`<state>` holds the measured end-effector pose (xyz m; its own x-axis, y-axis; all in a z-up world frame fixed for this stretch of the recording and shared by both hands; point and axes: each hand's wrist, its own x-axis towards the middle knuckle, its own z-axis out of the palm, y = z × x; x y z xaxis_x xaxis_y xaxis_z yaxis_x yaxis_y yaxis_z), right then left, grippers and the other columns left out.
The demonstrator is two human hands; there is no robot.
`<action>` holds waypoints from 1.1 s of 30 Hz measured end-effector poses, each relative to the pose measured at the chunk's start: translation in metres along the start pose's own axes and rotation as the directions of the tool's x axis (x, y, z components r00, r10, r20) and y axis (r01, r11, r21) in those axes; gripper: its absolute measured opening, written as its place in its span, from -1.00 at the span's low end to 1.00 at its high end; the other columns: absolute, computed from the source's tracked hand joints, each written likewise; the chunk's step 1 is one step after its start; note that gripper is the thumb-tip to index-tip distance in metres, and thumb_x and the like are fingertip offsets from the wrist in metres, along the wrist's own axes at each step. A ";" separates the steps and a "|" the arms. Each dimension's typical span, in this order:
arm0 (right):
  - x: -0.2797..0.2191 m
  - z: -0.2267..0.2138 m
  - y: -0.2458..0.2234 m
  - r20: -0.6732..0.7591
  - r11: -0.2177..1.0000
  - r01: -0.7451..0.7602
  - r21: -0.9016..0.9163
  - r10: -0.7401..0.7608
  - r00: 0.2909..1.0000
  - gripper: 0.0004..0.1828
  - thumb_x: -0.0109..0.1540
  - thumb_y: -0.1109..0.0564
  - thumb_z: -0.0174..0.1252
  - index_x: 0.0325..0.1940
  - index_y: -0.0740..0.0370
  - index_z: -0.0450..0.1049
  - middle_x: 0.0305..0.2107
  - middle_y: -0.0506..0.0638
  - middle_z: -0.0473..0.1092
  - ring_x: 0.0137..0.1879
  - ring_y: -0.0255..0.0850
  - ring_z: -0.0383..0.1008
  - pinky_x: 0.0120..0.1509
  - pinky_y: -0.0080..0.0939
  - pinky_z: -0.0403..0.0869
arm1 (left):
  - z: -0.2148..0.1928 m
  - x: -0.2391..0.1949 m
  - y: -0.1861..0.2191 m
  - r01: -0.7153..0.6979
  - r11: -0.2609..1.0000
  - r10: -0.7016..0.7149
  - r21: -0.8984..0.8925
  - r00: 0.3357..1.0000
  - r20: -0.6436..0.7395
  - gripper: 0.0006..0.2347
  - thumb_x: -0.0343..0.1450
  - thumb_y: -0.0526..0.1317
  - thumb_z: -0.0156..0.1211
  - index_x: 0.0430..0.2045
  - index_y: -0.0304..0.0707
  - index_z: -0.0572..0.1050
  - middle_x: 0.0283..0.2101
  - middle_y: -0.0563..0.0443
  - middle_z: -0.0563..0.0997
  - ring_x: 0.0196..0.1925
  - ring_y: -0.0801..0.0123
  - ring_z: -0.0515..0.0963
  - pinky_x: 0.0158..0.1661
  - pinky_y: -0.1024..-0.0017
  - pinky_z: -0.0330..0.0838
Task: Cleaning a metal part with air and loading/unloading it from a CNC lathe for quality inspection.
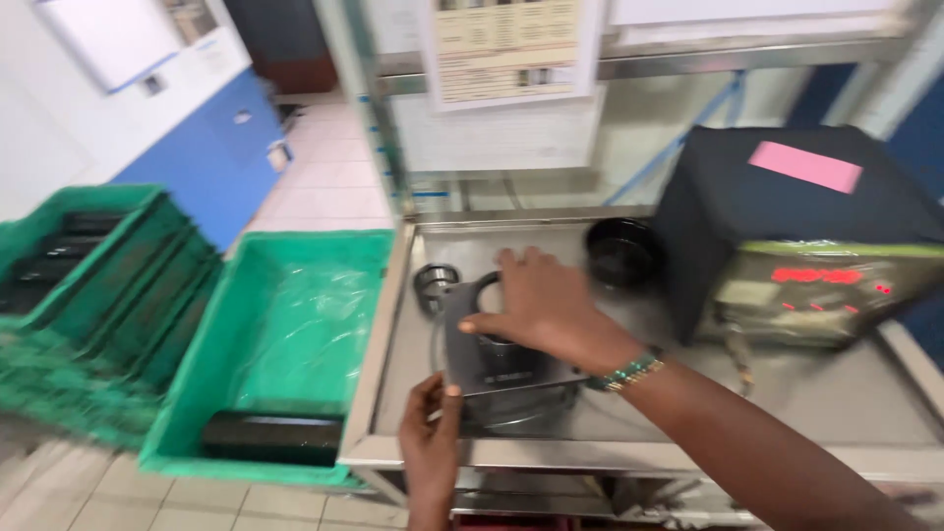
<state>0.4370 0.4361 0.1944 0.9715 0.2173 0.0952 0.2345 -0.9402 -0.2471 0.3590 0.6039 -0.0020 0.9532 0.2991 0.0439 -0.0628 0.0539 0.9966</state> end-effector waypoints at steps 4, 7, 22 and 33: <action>0.010 -0.003 0.013 0.072 0.998 0.052 -0.035 -0.049 0.996 0.05 -0.03 -0.42 0.40 0.30 0.27 0.25 0.05 0.25 0.38 0.18 0.19 0.42 0.17 0.15 0.47 | 0.003 0.001 0.003 -0.044 0.997 0.044 0.065 0.999 -0.008 -0.66 0.42 -0.17 0.26 0.00 -0.45 0.52 -0.18 -0.13 0.67 -0.12 0.38 0.61 -0.11 0.42 0.50; 0.014 -0.001 0.024 0.123 0.964 0.257 0.067 -0.264 0.957 0.02 -0.11 -0.23 0.40 0.33 0.19 0.23 0.08 0.17 0.40 0.21 0.15 0.41 0.12 0.15 0.48 | 0.002 0.001 0.011 0.024 0.999 -0.023 0.046 0.999 -0.026 -0.65 0.41 -0.17 0.26 0.02 -0.44 0.52 -0.18 -0.12 0.67 -0.13 0.39 0.62 -0.14 0.43 0.48; 0.009 -0.014 0.020 0.152 0.934 0.323 0.152 -0.345 0.926 0.09 -0.10 -0.18 0.49 0.40 0.13 0.16 0.18 0.15 0.30 0.33 0.12 0.29 0.22 0.13 0.42 | -0.006 0.013 -0.018 0.036 0.998 -0.035 0.054 0.999 -0.018 -0.60 0.39 -0.17 0.29 0.06 -0.48 0.50 -0.17 -0.15 0.65 -0.11 0.38 0.61 -0.13 0.42 0.52; 0.014 0.012 0.054 0.051 0.800 0.448 0.399 -0.507 0.860 0.23 -0.10 -0.20 0.51 0.52 0.14 0.06 0.36 0.20 0.18 0.48 0.16 0.16 0.36 0.12 0.34 | -0.004 0.011 -0.012 0.078 0.995 -0.076 0.067 0.996 -0.041 -0.62 0.38 -0.19 0.30 0.03 -0.44 0.52 -0.19 -0.11 0.65 -0.09 0.41 0.61 -0.11 0.43 0.53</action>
<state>0.4632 0.3918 0.1708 0.7187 0.6771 0.1582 0.6373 -0.5504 -0.5394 0.3686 0.6101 -0.0134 0.9423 0.3330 -0.0347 0.0321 0.0133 0.9994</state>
